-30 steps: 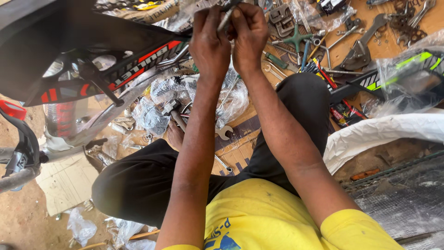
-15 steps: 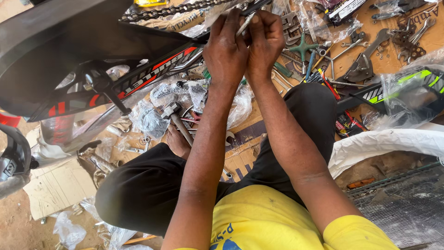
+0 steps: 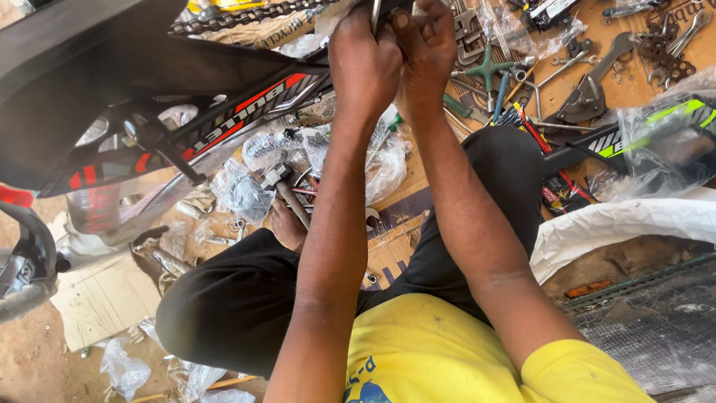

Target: The person sits on the floor and works on a bicycle chain, using a screwdriver to adjust a link and a rag to wipe the chain and frame. The person handles the chain directly and uses tools to manipulate the bicycle components.

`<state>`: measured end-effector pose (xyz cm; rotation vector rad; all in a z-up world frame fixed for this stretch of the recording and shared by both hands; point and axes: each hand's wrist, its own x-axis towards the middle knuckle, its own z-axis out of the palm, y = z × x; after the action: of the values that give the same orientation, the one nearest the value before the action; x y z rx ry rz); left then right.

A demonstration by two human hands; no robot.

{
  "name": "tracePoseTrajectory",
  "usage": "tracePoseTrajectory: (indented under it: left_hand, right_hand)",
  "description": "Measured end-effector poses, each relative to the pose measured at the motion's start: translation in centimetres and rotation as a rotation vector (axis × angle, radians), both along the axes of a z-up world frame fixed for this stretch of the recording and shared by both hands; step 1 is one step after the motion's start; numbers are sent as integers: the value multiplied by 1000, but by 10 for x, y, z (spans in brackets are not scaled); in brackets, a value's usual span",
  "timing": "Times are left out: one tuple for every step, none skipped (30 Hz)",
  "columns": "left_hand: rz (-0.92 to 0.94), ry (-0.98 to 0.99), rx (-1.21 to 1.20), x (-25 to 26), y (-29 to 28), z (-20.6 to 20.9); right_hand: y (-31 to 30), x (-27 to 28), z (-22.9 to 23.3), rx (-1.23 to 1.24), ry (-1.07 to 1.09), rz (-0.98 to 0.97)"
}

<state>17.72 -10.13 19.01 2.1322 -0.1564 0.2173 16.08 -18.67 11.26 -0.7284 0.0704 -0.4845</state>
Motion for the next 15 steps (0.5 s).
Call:
tracePoseTrajectory:
  left_hand:
    - [11, -20, -16, 0, -1, -1]
    - [21, -41, -32, 0, -2, -1]
    - [31, -58, -50, -1, -3, -2]
    - [32, -69, -39, -2, -3, -3]
    - [25, -83, -29, -2, -2, -3]
    - [19, -97, -20, -2, -3, -4]
    - [30, -127, 0, -6, -5, -6]
    - [42, -158, 20, -11, -6, -9]
    - [60, -193, 40, -15, -6, -12]
    - [72, -309, 13, -31, -4, -16]
    - [77, -434, -18, -52, -3, -20]
    - [75, -558, -51, -62, -5, -24]
    - [76, -533, -59, -65, -8, -31]
    - [76, -508, -68, -69, -11, -41]
    - [88, -470, -68, -79, -10, -52]
  right_hand:
    - [-3, 2, 3, 21, -61, 59]
    - [-7, 4, 6, -56, -40, 57]
    - [-13, 4, 8, -133, -17, 54]
    - [-16, 3, 9, -211, 7, 51]
    - [-20, 5, 10, -209, 35, 82]
    - [-25, 7, 11, -207, 62, 114]
    - [-28, 5, 10, -203, 97, 148]
    - [-31, 5, 10, -202, 109, 156]
    - [-34, 7, 11, -202, 117, 169]
    - [-36, 9, 13, -202, 126, 183]
    - [-38, 9, 16, -218, 146, 212]
    - [-38, 6, 19, -234, 167, 240]
    - [-39, 1, 21, -245, 199, 267]
    - [-43, 5, 23, -260, 196, 266]
    - [-43, 4, 23, -269, 204, 281]
